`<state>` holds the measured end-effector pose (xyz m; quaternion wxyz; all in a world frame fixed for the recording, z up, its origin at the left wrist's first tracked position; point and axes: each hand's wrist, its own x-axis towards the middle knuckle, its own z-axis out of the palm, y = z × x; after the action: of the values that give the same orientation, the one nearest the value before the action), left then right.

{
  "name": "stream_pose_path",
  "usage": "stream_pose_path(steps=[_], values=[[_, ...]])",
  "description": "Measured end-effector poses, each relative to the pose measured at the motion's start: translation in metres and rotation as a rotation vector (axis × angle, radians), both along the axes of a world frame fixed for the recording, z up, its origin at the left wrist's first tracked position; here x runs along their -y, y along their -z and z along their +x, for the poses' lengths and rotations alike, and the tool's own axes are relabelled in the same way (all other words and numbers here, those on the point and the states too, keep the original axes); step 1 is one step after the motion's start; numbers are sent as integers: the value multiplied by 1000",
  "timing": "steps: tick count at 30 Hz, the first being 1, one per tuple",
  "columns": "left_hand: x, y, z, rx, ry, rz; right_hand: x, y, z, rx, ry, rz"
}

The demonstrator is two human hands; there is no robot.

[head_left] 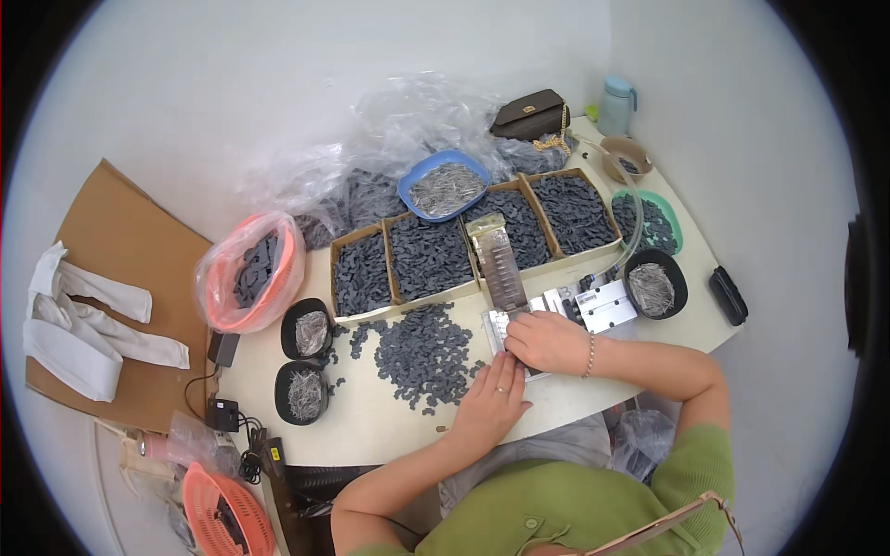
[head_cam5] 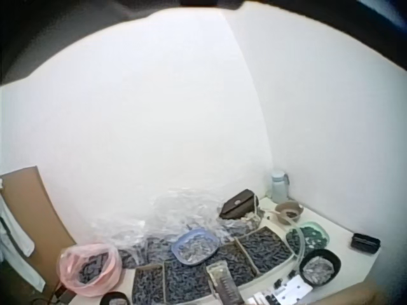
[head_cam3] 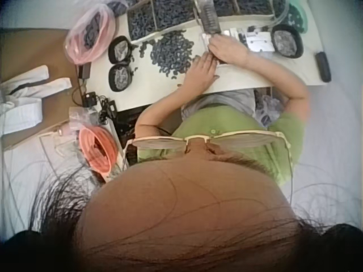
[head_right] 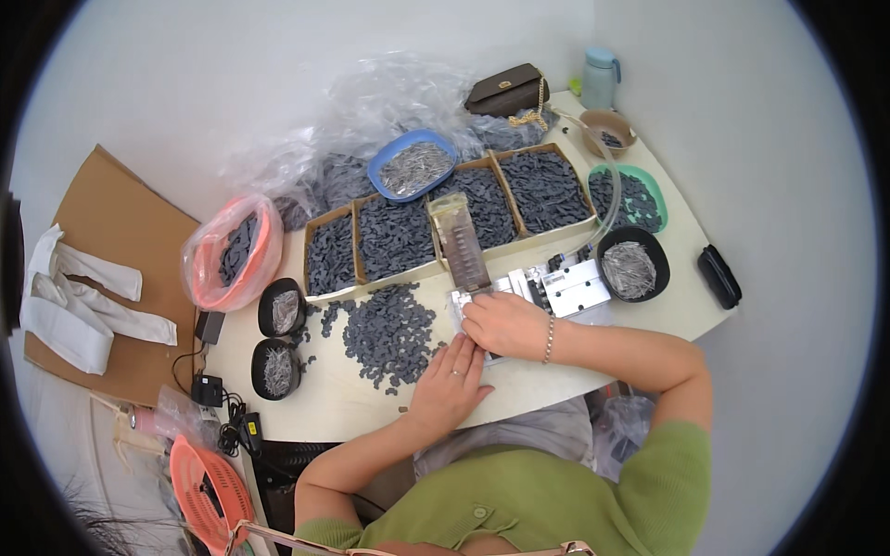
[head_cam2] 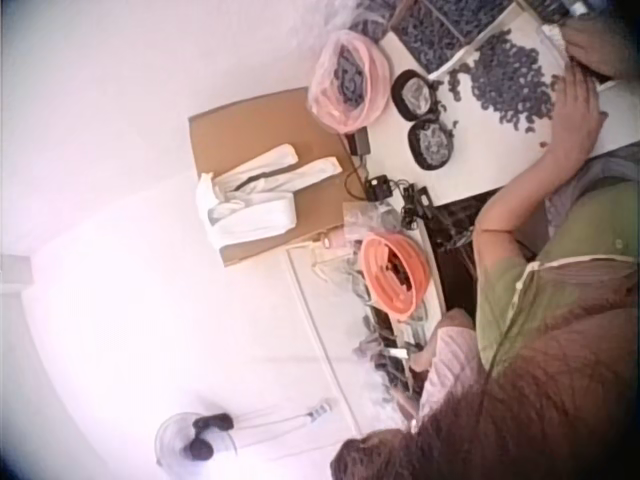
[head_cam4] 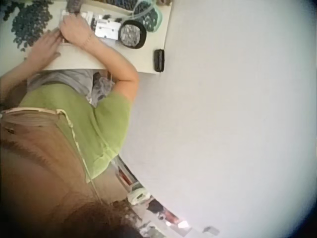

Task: The person picks up metal hardware components one at a time and places them into a sorting machine or guide by hand.

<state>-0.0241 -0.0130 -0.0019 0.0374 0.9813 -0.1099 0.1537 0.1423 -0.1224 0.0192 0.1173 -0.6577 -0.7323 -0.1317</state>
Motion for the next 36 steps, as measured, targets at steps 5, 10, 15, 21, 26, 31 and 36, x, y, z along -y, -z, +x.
stream_pose_path(steps=[5,10,15,21,26,31,36], values=[[-16,-11,2,33,21,-293,11,11,-19,110,54,47],[-72,-7,15,153,-210,-318,14,8,-33,246,131,48],[-92,0,22,103,-230,-306,-16,-14,-7,-133,113,-150],[-94,-5,22,174,-313,-341,-83,26,-2,-163,-20,33],[-91,-21,7,84,-295,-710,-65,0,15,-363,80,-70],[-79,-22,6,-125,-149,-996,-10,-5,16,-343,161,-135],[-62,-25,32,-37,-139,-771,13,12,-11,-154,85,98]])
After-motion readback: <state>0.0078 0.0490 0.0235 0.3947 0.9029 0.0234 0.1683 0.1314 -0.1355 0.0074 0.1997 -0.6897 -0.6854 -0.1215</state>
